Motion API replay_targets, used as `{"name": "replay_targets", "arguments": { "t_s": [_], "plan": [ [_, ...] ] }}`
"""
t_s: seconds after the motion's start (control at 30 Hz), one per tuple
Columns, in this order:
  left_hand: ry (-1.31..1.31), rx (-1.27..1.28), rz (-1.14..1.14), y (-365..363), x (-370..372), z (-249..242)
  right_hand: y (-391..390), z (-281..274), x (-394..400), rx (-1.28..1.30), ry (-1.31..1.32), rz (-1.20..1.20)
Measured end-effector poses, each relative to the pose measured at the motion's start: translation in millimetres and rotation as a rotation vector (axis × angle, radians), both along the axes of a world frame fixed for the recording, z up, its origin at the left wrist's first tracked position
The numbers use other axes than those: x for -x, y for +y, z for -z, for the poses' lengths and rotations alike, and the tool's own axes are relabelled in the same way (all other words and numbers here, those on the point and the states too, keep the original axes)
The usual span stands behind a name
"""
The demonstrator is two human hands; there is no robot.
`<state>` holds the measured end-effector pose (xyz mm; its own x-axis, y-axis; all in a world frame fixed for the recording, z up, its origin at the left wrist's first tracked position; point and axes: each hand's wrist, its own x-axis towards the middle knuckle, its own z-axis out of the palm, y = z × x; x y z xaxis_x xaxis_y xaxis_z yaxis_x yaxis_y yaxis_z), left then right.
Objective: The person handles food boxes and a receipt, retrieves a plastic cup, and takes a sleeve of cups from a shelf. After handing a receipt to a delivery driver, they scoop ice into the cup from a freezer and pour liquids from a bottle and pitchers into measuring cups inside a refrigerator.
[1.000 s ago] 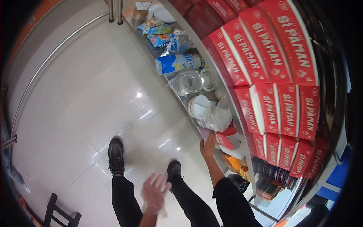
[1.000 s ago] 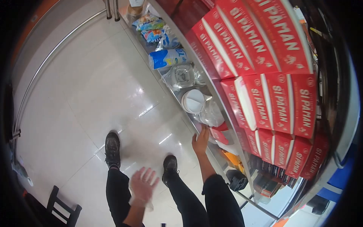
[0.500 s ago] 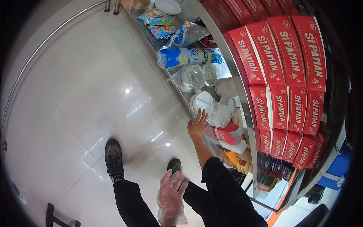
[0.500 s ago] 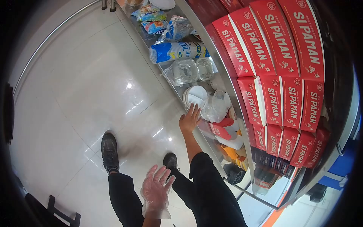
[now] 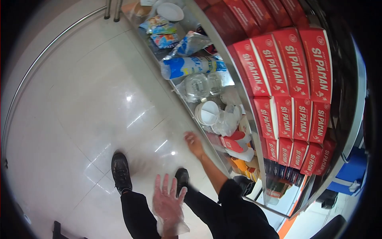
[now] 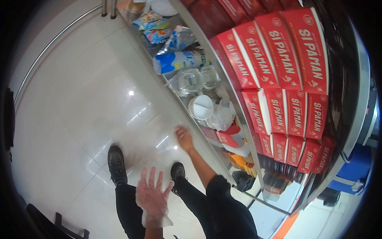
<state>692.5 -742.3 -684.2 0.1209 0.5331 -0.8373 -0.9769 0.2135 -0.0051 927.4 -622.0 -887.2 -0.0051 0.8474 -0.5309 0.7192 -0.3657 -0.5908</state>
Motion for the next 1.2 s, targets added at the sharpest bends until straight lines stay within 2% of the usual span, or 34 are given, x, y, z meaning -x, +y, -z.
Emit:
{"name": "replay_targets", "arguments": {
  "t_s": [0.03, 0.07, 0.1, 0.13, 0.17, 0.23, 0.27, 0.3, 0.33, 0.37, 0.43, 0.5, 0.57, 0.63, 0.67, 0.73, 0.8, 0.93, 1.0, 1.13, 1.2],
  "plan": [
    [-0.032, -0.062, -0.044, -3.6, 1.5, 6.9, -24.6, -26.8, 10.1, 0.217, 0.747, 0.089],
    [-0.04, -0.069, -0.024, -0.2, 2.7, 4.7, -28.4, -82.4, 40.3, 0.541, 0.813, 0.109],
    [0.024, -0.073, -0.032, 4.0, 4.0, 1.9, -36.6, -107.4, 58.8, 0.696, 0.692, 0.104],
    [0.1, -0.076, -0.047, 8.1, 8.0, 0.7, -42.3, -117.0, 71.7, 0.854, 0.576, 0.088],
    [0.151, -0.079, 0.015, 10.8, 12.6, 3.8, -43.8, -116.9, 73.1, 0.855, 0.596, 0.085],
    [0.15, -0.076, 0.026, 22.3, 20.2, 2.1, -41.4, -106.2, 70.4, 0.648, 0.408, 0.045],
    [0.125, -0.074, 0.026, 28.3, 23.6, 1.7, -32.6, -87.9, 69.3, 0.431, 0.254, 0.05],
    [0.121, -0.093, 0.053, 32.2, 26.9, 3.2, -10.3, -77.0, 79.0, 0.086, -0.018, -0.076],
    [0.135, -0.094, 0.043, 35.7, 29.9, 4.9, 20.8, -64.4, 84.4, -0.104, -0.1, -0.16],
    [0.122, -0.112, 0.093, 39.3, 32.1, 7.6, 51.8, -51.8, 96.0, -0.407, -0.307, -0.288],
    [0.091, -0.118, 0.125, 43.4, 34.6, 16.3, 130.6, -48.8, 132.5, -0.582, -0.416, -0.248],
    [0.098, -0.109, 0.125, 49.3, 42.1, 23.5, 202.1, -74.1, 179.5, -0.411, -0.634, -0.062],
    [0.098, -0.096, 0.132, 56.5, 54.1, 29.5, 262.5, -74.3, 187.6, -0.115, -0.706, 0.05],
    [0.104, -0.106, 0.115, 72.0, 70.7, 30.1, 287.0, -10.4, 149.4, -0.192, -0.653, 0.02],
    [0.083, -0.111, 0.13, 77.5, 79.9, 26.9, 284.9, -1.0, 153.3, -0.191, -0.643, 0.017],
    [0.106, -0.131, 0.125, 88.6, 94.7, 23.2, 266.7, -5.3, 153.5, -0.356, -0.697, 0.049],
    [0.113, -0.101, 0.062, 93.1, 106.9, 26.6, 246.4, -38.8, 166.0, -0.403, -0.771, 0.054],
    [0.081, -0.08, 0.004, 73.5, 98.9, 37.1, 226.0, -115.2, 182.9, -0.42, -0.76, -0.016],
    [0.037, -0.105, -0.032, 67.5, 93.2, 42.2, 215.7, -149.2, 186.9, -0.461, -0.738, 0.059],
    [-0.04, -0.172, -0.159, 61.8, 82.1, 25.9, 164.1, -226.1, 196.0, -0.521, -0.542, 0.127],
    [0.054, -0.183, -0.099, 51.0, 70.7, 18.6, 124.5, -270.9, 199.0, -0.559, -0.488, 0.075]
  ]
}}
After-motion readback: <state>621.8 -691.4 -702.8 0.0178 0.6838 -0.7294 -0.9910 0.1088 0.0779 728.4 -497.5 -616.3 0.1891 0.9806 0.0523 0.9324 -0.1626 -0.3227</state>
